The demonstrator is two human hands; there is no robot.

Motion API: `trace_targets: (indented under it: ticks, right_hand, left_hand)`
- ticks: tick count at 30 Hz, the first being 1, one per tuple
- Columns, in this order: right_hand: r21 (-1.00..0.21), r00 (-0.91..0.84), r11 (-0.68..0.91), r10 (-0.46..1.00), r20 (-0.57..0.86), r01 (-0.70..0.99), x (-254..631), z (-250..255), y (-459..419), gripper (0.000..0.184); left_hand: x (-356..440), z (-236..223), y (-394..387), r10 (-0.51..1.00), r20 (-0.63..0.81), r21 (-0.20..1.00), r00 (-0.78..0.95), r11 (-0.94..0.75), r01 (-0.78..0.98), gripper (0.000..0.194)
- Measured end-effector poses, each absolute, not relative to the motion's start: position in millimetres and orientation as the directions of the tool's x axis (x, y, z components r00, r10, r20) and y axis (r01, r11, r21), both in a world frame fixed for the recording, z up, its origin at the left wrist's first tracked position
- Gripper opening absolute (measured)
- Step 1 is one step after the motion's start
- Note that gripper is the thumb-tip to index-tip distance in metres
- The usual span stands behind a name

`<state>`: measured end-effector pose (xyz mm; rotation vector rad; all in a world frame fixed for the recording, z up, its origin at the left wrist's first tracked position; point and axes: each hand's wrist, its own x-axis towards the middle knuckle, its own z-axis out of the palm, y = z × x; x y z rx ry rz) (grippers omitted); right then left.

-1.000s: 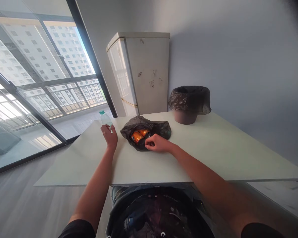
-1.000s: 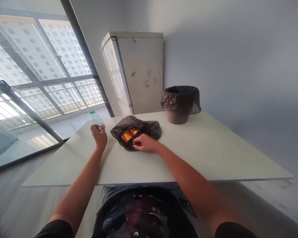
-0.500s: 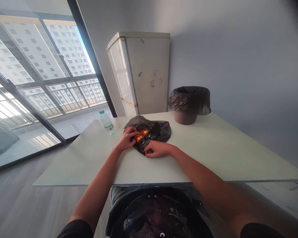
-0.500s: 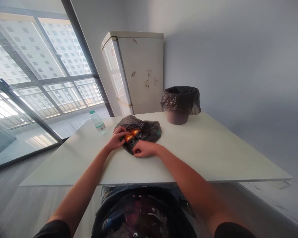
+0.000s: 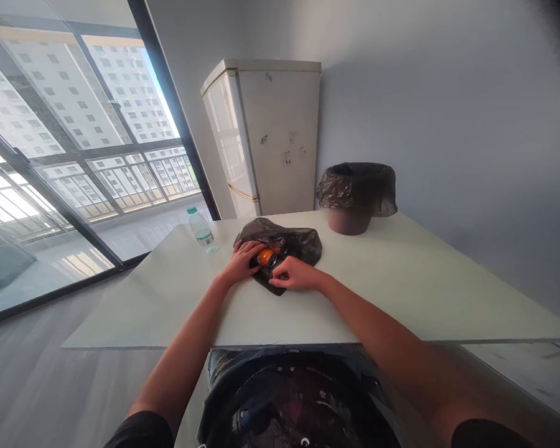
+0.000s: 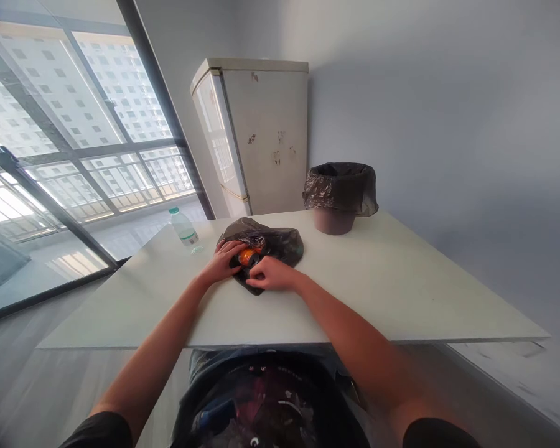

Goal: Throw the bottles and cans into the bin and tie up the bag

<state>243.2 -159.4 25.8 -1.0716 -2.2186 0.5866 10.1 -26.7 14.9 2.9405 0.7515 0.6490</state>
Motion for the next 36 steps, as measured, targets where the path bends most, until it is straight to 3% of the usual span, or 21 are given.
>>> trace_targets:
  ticks: [3, 6, 11, 14, 17, 23, 31, 36]
  right_hand:
    - [-0.592, -0.140, 0.421, 0.877, 0.460, 0.687, 247, 24, -152, 0.042]
    - [-0.582, 0.062, 0.251, 0.884, 0.463, 0.773, 254, 22, -143, 0.038]
    - [-0.560, 0.108, 0.168, 0.898, 0.426, 0.811, 262, 19, -135, 0.019]
    - [-0.541, 0.127, 0.111, 0.915, 0.384, 0.833, 262, 17, -134, 0.020]
    - [-0.528, 0.191, 0.010, 0.926, 0.325, 0.849, 263, 14, -134, 0.022]
    - [-0.492, 0.375, -0.196, 0.878, 0.297, 0.849, 273, 17, -134, 0.032]
    - [-0.440, 0.568, -0.437, 0.791, 0.228, 0.784, 284, 22, -139, 0.056]
    - [-0.423, 0.554, -0.408, 0.771, 0.315, 0.809, 292, 23, -138, 0.039]
  left_hand:
    - [10, 15, -27, 0.471, 0.439, 0.151, 0.765, -0.878, 0.454, 0.063]
    - [12, 18, -28, 0.471, 0.523, 0.213, 0.711, -0.880, 0.425, 0.060]
    - [13, 23, -28, 0.521, 0.692, 0.462, 0.500, -0.852, 0.247, 0.059]
    - [10, 21, -22, 0.610, 0.716, 0.598, 0.338, -0.787, 0.154, 0.054]
    - [6, 19, -15, 0.657, 0.737, 0.653, 0.161, -0.753, 0.082, 0.051]
    - [-2, 22, -8, 0.630, 0.739, 0.668, -0.236, -0.640, 0.380, 0.039]
    - [-3, 9, 2, 0.806, 0.570, 0.751, -0.159, -0.433, 0.499, 0.051]
    - [-4, -5, 12, 0.855, 0.505, 0.746, -0.117, -0.365, 0.557, 0.053]
